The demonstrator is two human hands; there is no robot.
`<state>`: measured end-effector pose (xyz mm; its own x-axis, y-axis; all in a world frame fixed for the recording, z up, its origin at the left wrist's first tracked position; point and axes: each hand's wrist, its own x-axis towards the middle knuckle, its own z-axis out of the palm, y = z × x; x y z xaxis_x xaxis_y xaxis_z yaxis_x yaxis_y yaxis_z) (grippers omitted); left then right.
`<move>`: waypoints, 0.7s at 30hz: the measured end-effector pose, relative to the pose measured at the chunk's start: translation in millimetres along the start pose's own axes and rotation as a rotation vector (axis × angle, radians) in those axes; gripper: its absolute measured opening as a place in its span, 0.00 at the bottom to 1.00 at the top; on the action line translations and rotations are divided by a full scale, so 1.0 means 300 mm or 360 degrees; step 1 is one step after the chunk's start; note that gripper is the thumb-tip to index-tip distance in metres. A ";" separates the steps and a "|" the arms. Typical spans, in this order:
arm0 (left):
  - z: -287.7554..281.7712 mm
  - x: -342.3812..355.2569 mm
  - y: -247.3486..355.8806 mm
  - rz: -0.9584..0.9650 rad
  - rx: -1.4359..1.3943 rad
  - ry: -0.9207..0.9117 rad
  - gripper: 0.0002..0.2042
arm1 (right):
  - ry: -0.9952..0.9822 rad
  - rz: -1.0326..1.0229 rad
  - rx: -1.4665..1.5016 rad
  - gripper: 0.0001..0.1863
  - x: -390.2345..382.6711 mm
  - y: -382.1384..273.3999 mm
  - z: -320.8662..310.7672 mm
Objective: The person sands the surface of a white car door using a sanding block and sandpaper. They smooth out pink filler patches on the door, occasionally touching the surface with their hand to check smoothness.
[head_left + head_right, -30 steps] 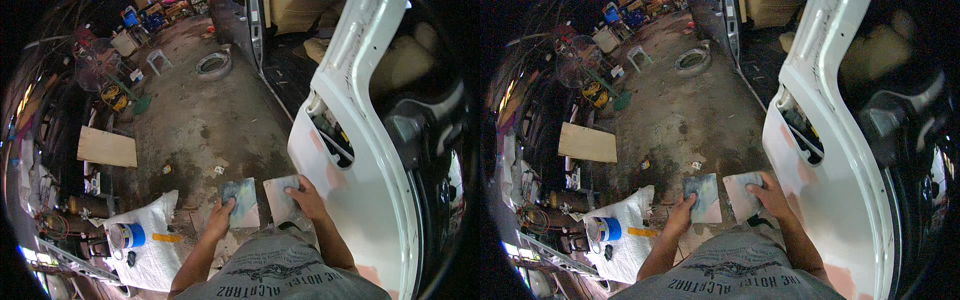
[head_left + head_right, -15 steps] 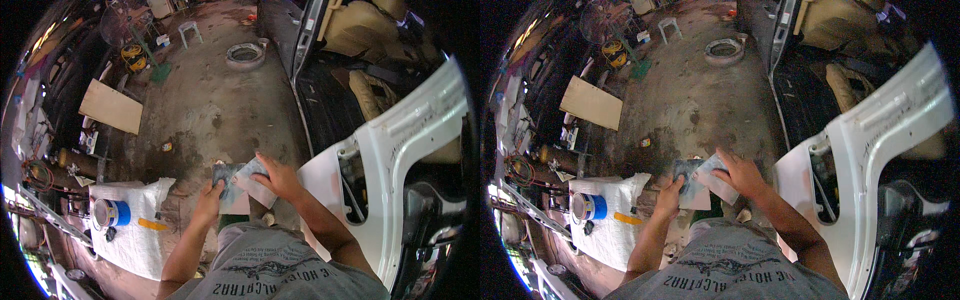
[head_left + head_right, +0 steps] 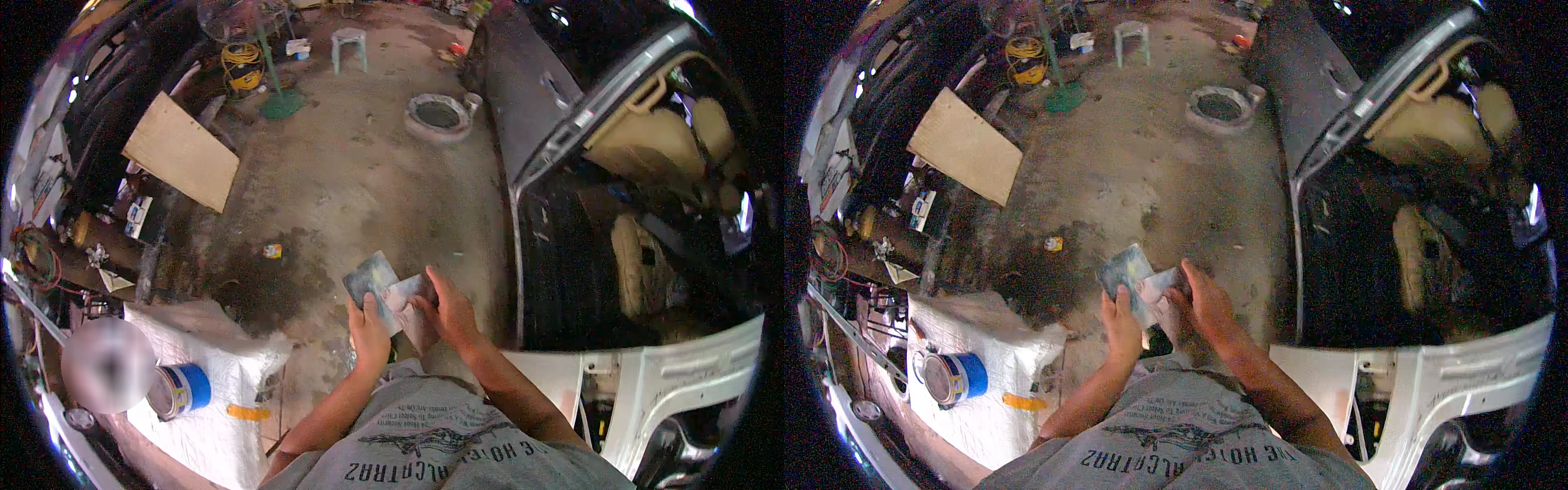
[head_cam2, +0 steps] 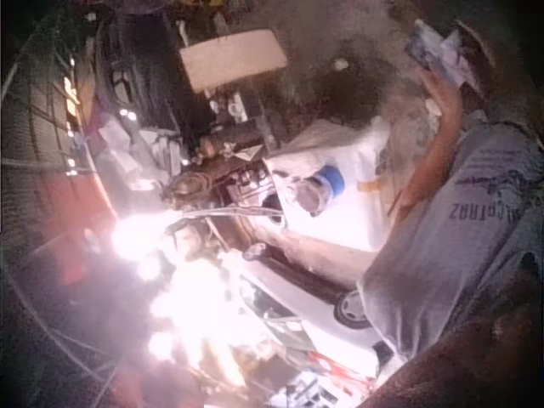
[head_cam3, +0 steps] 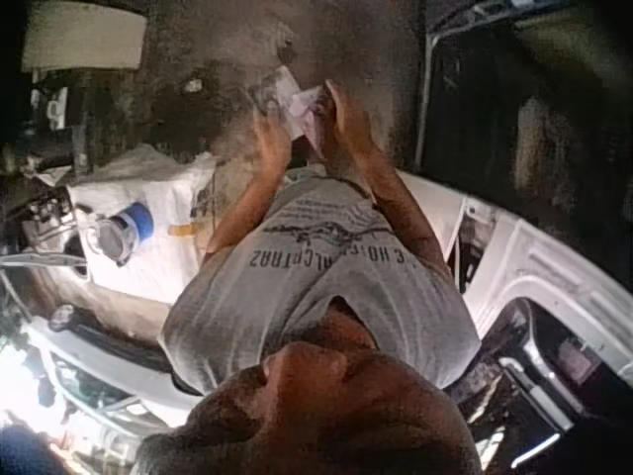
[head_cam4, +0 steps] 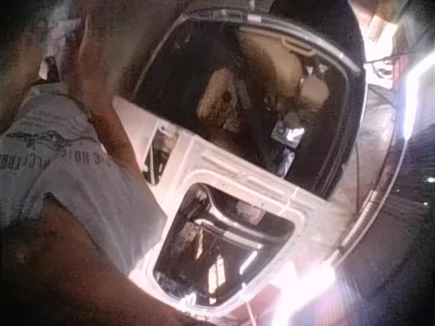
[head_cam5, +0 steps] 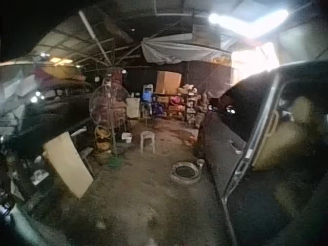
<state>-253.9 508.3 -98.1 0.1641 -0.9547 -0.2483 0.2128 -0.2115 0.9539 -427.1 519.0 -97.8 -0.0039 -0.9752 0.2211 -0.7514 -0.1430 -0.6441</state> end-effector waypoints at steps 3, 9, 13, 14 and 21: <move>-0.040 0.192 0.029 0.0053 -0.0094 0.0096 0.19 | -0.0059 0.0174 0.0146 0.35 0.192 -0.070 0.117; -0.212 0.494 0.138 0.0060 0.0006 0.0224 0.23 | -0.0300 0.0444 0.0999 0.27 0.458 -0.133 0.291; -0.421 0.599 0.152 -0.0028 -0.0022 0.0432 0.27 | -0.0698 0.0689 0.1612 0.22 0.723 -0.234 0.203; -0.495 0.616 0.107 -0.0071 0.0038 0.0612 0.26 | -0.0739 0.0705 0.1762 0.22 0.796 -0.287 0.189; -0.763 0.584 -0.002 -0.0296 0.0005 0.1158 0.24 | -0.0771 -0.0723 0.0530 0.15 1.294 -0.211 0.810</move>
<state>-4.9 389.0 -180.7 0.7213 -0.5241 -0.4528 0.2963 -0.3574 0.8857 -220.7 108.3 -149.1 0.6088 -0.7620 0.2206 -0.3696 -0.5185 -0.7711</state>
